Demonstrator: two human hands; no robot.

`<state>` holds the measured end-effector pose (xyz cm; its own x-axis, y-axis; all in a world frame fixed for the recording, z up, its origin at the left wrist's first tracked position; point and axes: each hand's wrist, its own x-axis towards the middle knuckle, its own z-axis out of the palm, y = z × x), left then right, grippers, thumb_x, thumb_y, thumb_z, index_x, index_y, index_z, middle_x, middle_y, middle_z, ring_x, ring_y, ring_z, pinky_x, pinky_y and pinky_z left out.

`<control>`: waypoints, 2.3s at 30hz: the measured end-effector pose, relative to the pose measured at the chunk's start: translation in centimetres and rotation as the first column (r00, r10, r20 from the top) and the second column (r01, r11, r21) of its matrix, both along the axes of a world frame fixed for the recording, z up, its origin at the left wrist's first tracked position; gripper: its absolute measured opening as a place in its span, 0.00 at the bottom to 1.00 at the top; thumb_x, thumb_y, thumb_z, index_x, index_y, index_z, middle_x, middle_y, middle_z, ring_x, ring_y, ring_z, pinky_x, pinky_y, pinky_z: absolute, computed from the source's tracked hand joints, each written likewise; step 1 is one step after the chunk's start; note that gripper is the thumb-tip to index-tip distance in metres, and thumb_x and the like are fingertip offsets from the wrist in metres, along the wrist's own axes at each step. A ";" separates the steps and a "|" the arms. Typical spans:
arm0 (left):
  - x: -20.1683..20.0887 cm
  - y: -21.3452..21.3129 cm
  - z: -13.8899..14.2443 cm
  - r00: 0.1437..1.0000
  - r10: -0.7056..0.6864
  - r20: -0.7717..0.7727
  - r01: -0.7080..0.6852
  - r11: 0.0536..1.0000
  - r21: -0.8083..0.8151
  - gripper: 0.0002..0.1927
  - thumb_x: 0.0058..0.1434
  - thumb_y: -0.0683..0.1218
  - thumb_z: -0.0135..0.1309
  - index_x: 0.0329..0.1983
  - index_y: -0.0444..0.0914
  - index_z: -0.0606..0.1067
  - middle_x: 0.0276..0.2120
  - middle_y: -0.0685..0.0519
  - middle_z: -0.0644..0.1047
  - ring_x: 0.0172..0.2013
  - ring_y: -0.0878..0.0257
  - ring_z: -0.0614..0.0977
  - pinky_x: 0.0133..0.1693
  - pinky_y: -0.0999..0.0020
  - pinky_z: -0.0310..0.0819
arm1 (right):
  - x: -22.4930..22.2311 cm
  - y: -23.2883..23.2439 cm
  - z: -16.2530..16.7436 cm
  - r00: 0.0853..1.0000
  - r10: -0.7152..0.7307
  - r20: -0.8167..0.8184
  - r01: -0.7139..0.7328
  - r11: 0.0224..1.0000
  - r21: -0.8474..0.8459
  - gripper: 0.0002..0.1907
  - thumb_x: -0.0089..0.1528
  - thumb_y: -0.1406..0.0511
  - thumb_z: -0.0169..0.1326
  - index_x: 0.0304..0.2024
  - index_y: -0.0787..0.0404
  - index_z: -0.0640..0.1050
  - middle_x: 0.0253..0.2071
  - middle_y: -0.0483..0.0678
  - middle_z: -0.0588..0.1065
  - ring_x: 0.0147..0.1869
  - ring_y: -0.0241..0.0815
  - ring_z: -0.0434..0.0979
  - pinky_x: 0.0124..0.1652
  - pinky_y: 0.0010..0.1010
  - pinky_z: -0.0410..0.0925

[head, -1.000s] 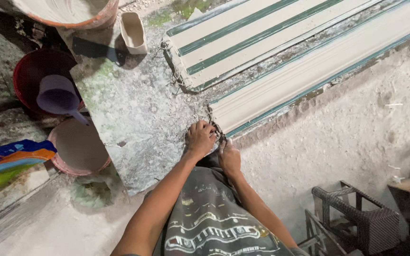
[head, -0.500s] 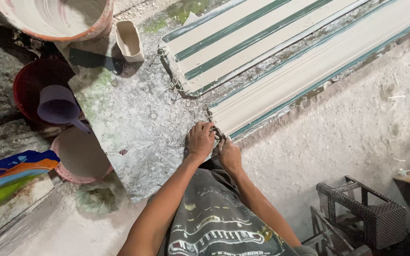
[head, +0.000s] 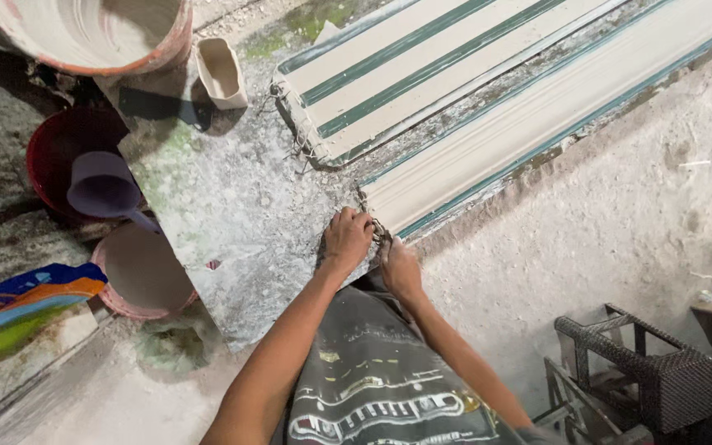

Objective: The person works at a workshop bench on long decorative plaster cornice moldings, holding each molding steady with one hand while running a small scraping tool along its edges and grooves to remove excess plaster and smooth the profile. They reposition the moldings and work along different sections, then set the tool down on the bench.

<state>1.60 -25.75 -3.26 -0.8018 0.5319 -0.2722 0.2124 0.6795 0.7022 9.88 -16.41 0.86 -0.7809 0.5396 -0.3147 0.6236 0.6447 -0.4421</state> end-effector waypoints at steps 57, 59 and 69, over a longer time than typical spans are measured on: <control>-1.3 -0.3 -0.4 0.975 0.101 0.197 -0.126 0.985 0.116 0.22 0.59 0.51 0.60 0.50 0.33 0.73 0.39 0.37 0.80 0.41 0.43 0.83 0.44 0.53 0.77 | 2.5 2.4 0.7 0.999 -0.004 -0.035 0.001 0.994 -0.109 0.18 0.70 0.59 0.43 0.50 0.70 0.70 0.21 0.68 0.74 0.27 0.69 0.76 0.31 0.58 0.68; -1.1 0.3 -0.4 0.959 0.144 0.244 -0.159 0.986 0.041 0.19 0.61 0.53 0.60 0.47 0.34 0.75 0.37 0.38 0.81 0.40 0.44 0.84 0.43 0.52 0.77 | 1.7 2.5 1.3 0.995 -0.087 0.040 0.094 0.965 -0.243 0.18 0.71 0.58 0.41 0.47 0.69 0.70 0.19 0.63 0.75 0.24 0.65 0.79 0.29 0.55 0.70; -2.1 2.0 -0.5 0.854 0.281 0.438 -0.269 0.959 -0.091 0.13 0.61 0.52 0.55 0.38 0.41 0.85 0.35 0.46 0.84 0.38 0.50 0.86 0.45 0.58 0.79 | -1.3 3.2 1.5 0.995 0.078 -0.057 -0.084 0.989 -0.124 0.18 0.70 0.58 0.42 0.49 0.67 0.72 0.31 0.72 0.75 0.38 0.76 0.75 0.39 0.63 0.67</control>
